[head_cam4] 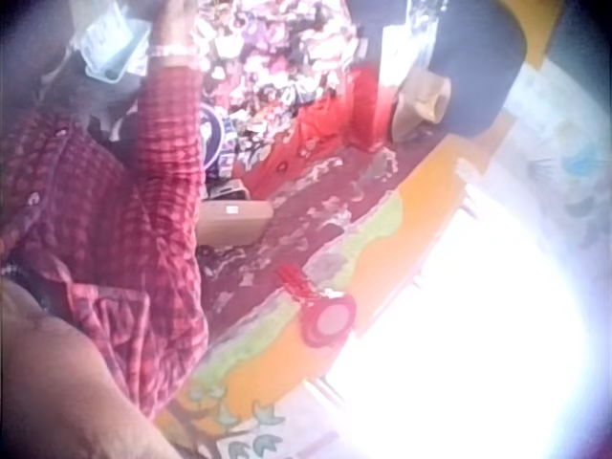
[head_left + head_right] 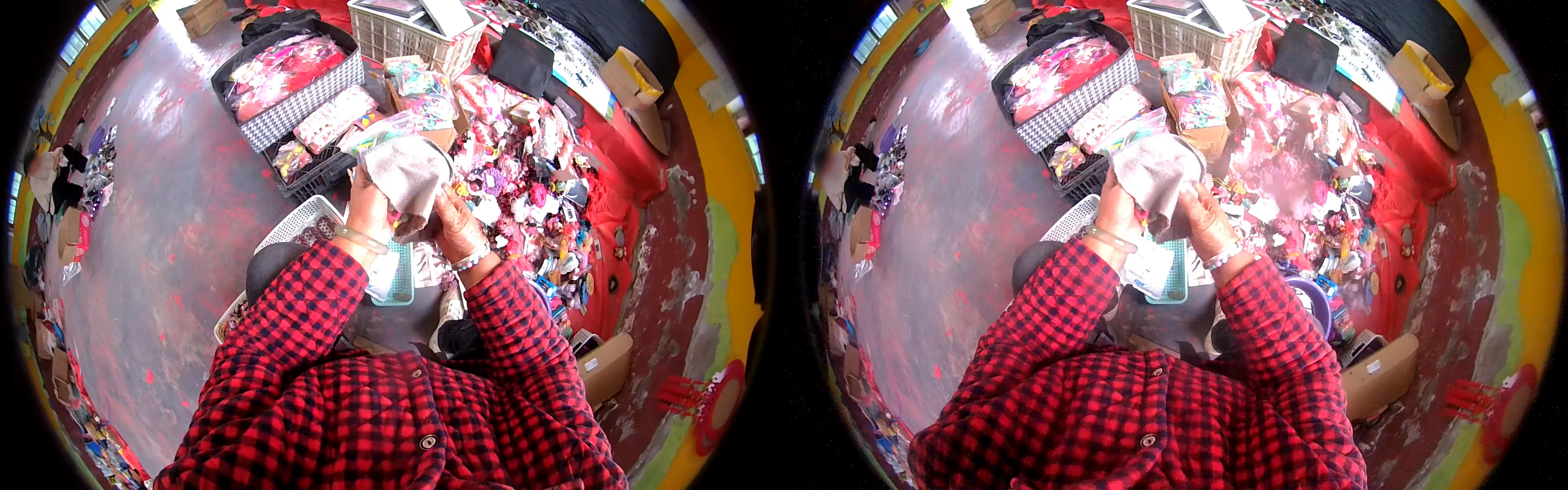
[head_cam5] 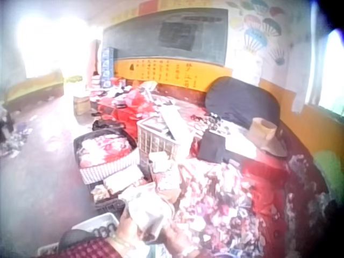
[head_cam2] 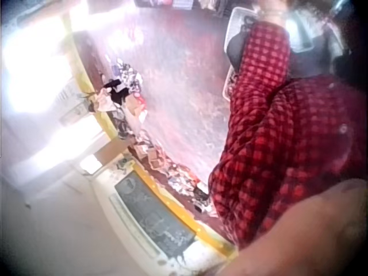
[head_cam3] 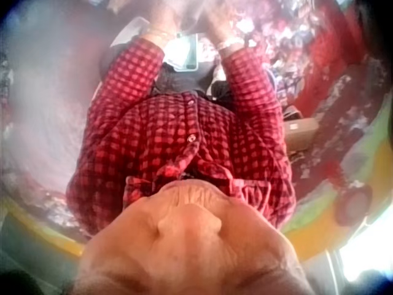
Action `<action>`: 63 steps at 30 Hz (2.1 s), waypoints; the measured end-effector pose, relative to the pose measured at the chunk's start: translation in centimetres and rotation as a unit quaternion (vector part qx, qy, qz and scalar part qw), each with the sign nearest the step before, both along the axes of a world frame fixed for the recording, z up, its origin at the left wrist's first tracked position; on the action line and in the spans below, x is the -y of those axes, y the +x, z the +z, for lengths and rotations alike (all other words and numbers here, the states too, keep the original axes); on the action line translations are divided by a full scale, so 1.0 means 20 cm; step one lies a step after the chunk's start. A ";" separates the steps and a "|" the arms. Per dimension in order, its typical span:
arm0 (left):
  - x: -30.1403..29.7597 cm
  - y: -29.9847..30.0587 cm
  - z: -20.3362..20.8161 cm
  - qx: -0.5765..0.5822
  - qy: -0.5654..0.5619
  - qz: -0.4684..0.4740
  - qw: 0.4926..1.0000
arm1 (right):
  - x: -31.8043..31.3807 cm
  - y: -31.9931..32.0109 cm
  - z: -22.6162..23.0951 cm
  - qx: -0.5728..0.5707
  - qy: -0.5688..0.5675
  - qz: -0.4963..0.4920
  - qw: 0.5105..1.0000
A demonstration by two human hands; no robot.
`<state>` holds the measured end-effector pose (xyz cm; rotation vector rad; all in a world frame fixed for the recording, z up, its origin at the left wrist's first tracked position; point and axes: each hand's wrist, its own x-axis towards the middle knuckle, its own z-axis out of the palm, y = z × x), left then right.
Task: The person sorts various hair accessories and beads from a pile on the floor, picks up a red bead bracelet, and places it into a small transparent plastic bag.
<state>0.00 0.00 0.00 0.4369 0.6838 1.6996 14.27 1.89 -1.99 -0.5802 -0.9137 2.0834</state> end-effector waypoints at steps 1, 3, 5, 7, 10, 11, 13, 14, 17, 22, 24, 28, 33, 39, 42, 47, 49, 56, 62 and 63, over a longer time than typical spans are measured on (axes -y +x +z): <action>0.00 0.02 0.02 -0.013 0.000 -0.001 1.000 | 0.00 -0.01 0.01 -0.016 -0.005 -0.021 1.000; 0.04 0.06 0.04 -0.098 -0.006 0.003 0.995 | -0.02 -0.02 0.05 -0.036 -0.005 -0.062 0.997; 0.06 0.09 0.03 -0.142 0.078 -0.027 0.986 | 0.01 0.00 0.12 -0.051 0.002 -0.124 0.991; 0.07 0.09 0.03 -0.162 0.111 -0.056 0.979 | 0.02 0.02 0.11 -0.043 0.014 -0.145 0.988; 0.06 0.09 0.06 -0.197 0.136 -0.091 0.967 | 0.02 0.02 0.10 -0.010 0.024 -0.191 0.981; 0.06 0.09 0.05 -0.195 0.121 -0.096 0.968 | 0.00 0.03 0.06 -0.034 0.003 -0.201 0.979; 0.06 0.10 0.03 -0.195 0.092 -0.110 0.970 | -0.04 0.02 0.00 -0.086 -0.038 -0.222 0.970; 0.07 0.11 0.03 -0.196 0.083 -0.107 0.971 | -0.04 0.03 -0.02 -0.083 -0.059 -0.194 0.976; 0.07 0.11 0.06 -0.153 0.075 -0.097 0.981 | -0.05 0.04 0.02 -0.076 -0.115 -0.134 0.981; 0.07 0.06 0.15 -0.035 0.052 -0.094 0.994 | -0.16 0.14 0.13 -0.150 -0.114 -0.150 0.971; 0.08 0.05 0.14 -0.069 0.051 -0.101 0.991 | -0.19 0.17 0.09 -0.123 -0.084 -0.168 0.975; 0.08 0.04 0.07 -0.119 0.028 -0.146 0.982 | -0.11 0.13 0.15 -0.099 -0.063 -0.106 0.987; 0.07 0.06 0.03 -0.226 0.060 -0.216 0.948 | -0.12 0.14 0.10 -0.086 -0.047 -0.105 0.990; 0.08 0.07 -0.02 -0.309 0.127 -0.258 0.906 | -0.08 0.09 0.10 0.055 -0.030 -0.241 0.969; 0.08 0.08 -0.05 -0.344 0.115 -0.274 0.891 | -0.10 0.10 0.08 0.082 -0.052 -0.262 0.960; 0.05 0.07 -0.06 -0.260 0.063 -0.267 0.926 | -0.26 0.20 0.00 0.027 -0.086 -0.286 0.954; 0.06 0.04 -0.07 -0.216 0.006 -0.270 0.938 | -0.30 0.31 0.11 0.082 -0.004 -0.238 0.968; 0.05 -0.02 -0.14 -0.258 -0.036 -0.381 0.887 | -0.18 0.35 0.21 0.391 0.253 0.150 0.872; 0.10 0.02 -0.10 -0.384 0.073 -0.361 0.847 | -0.09 0.24 0.29 0.370 0.288 0.112 0.876; 0.10 0.02 -0.06 -0.399 0.069 -0.352 0.844 | -0.10 0.23 0.26 0.347 0.317 0.073 0.880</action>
